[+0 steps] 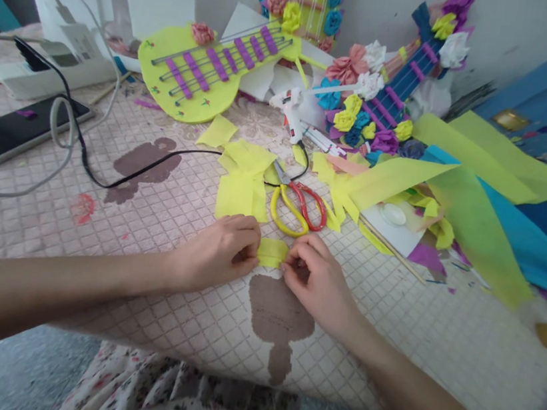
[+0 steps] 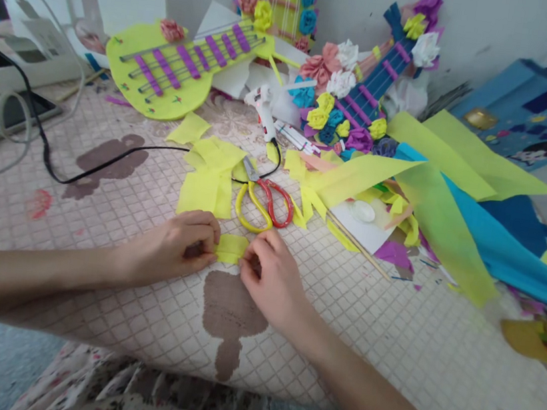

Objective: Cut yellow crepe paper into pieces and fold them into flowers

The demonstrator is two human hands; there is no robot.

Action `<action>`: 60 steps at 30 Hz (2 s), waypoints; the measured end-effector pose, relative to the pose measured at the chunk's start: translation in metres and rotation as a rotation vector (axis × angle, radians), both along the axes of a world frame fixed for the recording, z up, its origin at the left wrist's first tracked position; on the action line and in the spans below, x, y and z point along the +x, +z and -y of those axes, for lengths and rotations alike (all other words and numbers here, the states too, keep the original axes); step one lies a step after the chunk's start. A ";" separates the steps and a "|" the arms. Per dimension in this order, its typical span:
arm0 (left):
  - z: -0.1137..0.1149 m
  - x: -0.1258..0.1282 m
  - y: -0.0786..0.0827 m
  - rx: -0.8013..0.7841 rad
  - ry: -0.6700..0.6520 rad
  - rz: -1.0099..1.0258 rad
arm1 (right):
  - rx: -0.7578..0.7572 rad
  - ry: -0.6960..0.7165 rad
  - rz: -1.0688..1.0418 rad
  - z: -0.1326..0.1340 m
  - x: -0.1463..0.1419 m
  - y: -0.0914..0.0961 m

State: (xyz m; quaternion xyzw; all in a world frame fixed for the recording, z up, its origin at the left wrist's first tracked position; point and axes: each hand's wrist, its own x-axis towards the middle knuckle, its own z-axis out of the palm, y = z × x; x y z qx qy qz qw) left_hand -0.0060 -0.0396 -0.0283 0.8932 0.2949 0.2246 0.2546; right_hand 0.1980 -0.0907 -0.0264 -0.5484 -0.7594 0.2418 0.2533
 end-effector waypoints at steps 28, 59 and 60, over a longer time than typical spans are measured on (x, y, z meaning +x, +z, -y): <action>-0.004 0.002 0.004 -0.076 -0.063 -0.034 | -0.011 0.002 -0.020 0.000 0.000 0.001; -0.005 0.002 -0.001 -0.215 0.094 0.092 | -0.033 -0.065 -0.035 -0.010 0.015 0.005; -0.004 0.002 -0.001 -0.188 0.090 0.083 | -0.030 -0.057 -0.021 -0.010 0.015 0.005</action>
